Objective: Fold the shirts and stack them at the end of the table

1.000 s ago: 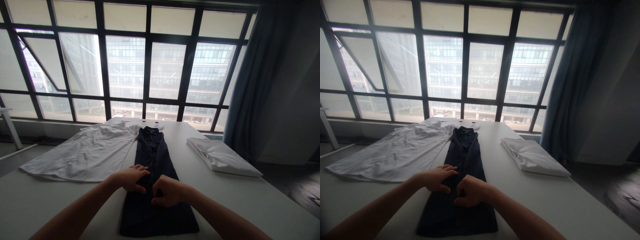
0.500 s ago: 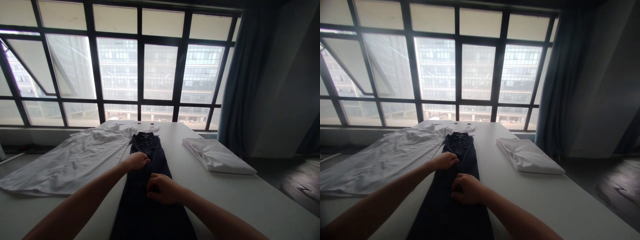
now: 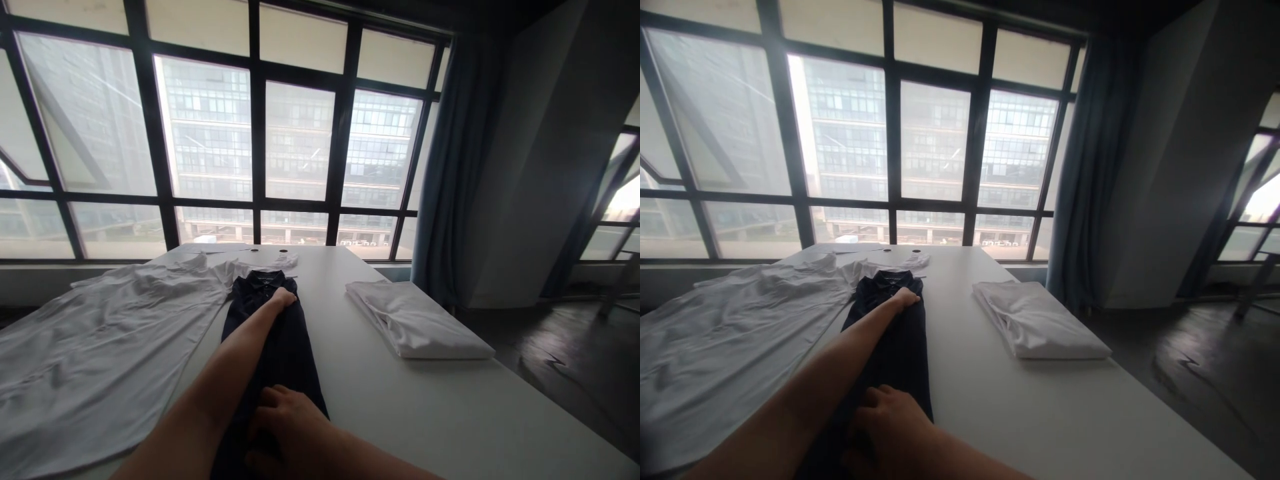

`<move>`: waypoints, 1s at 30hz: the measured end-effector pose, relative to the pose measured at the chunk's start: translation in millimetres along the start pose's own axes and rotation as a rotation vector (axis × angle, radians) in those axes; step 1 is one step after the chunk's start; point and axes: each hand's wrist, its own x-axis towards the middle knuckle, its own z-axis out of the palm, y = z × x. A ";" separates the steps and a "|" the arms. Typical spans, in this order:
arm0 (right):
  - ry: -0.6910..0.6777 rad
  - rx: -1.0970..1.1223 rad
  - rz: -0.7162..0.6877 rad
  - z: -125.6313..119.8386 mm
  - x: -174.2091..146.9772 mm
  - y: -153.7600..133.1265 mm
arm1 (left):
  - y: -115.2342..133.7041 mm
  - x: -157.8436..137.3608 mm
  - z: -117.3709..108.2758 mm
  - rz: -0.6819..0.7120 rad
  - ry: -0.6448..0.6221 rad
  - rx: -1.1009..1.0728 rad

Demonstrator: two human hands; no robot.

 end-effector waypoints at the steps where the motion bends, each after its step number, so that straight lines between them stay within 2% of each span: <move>1: 0.014 0.002 -0.015 6.0 0.3 3.6 | -2.3 5.6 2.5 -0.002 0.009 -0.010; 6: 0.086 -0.091 -0.037 30.7 1.8 13.7 | -13.2 18.4 9.0 0.068 0.122 0.017; 12: 0.151 -0.265 -0.073 43.9 2.5 15.4 | -11.9 20.7 13.1 0.228 0.185 0.181; 15: 0.164 -0.327 -0.097 51.6 5.9 20.2 | -11.1 25.0 14.2 0.230 0.193 0.260; 21: 0.084 -0.390 -0.142 68.5 17.7 36.9 | -9.1 40.8 13.9 0.173 0.205 0.317; 25: 0.082 -0.364 -0.134 70.9 17.3 36.8 | -5.3 50.9 -2.5 0.174 0.103 0.296; 28: 0.103 -0.314 -0.100 61.0 10.8 26.7 | -13.1 49.8 -32.3 0.217 -0.055 0.252; 30: 0.103 -0.265 -0.067 48.2 5.8 18.0 | -29.0 41.3 -57.3 0.253 -0.140 0.228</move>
